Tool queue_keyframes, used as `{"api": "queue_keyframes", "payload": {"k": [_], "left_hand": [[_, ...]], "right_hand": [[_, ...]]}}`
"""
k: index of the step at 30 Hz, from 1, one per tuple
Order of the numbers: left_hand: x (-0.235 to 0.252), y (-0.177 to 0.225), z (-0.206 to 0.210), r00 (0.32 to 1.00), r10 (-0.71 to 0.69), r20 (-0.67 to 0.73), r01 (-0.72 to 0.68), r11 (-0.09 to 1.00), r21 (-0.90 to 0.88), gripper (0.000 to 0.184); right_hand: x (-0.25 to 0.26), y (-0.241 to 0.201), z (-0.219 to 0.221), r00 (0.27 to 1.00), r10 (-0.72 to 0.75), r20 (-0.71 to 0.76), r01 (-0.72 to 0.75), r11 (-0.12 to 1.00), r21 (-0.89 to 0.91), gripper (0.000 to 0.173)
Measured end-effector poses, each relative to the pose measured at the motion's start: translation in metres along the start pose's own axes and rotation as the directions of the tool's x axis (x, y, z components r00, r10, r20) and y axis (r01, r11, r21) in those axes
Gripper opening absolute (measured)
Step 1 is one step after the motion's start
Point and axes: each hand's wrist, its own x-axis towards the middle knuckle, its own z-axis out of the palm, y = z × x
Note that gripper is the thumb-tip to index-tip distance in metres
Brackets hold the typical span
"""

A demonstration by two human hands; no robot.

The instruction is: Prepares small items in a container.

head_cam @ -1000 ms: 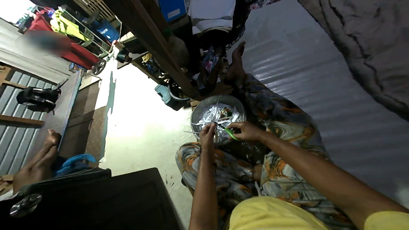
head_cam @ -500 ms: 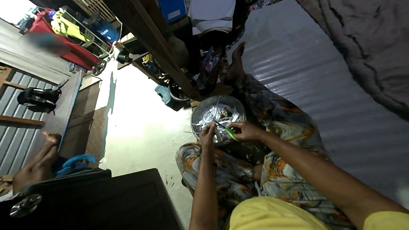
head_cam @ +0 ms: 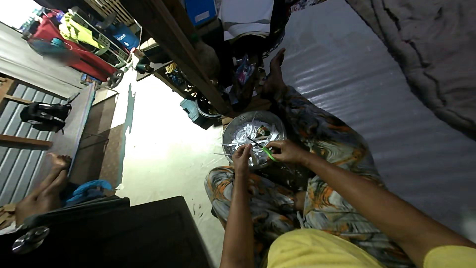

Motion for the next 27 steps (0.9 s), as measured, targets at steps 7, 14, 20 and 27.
{"api": "queue_keyframes", "payload": {"k": [7, 14, 20, 27], "left_hand": [[0.0006, -0.0014, -0.0011, 1.0, 0.013, 0.01, -0.013, 1.0, -0.012, 0.01], [-0.0002, -0.0004, -0.0007, 1.0, 0.007, 0.0, -0.007, 1.0, -0.015, 0.01], [0.0009, -0.0018, -0.0014, 1.0, 0.007, 0.001, -0.007, 1.0, -0.021, 0.01], [0.0012, -0.0018, -0.0011, 1.0, 0.015, 0.023, -0.016, 0.999, 0.032, 0.011]], "right_hand": [[-0.0001, -0.0016, -0.0011, 0.999, 0.023, 0.049, -0.022, 1.0, -0.02, 0.043], [-0.0009, -0.0012, -0.0005, 1.0, 0.006, 0.017, -0.006, 1.0, -0.015, 0.035], [-0.0004, -0.0014, -0.0006, 0.998, 0.026, 0.051, -0.025, 1.0, -0.009, 0.043], [0.0006, 0.0016, 0.0007, 0.999, -0.005, 0.032, 0.005, 1.0, -0.004, 0.038]]}}
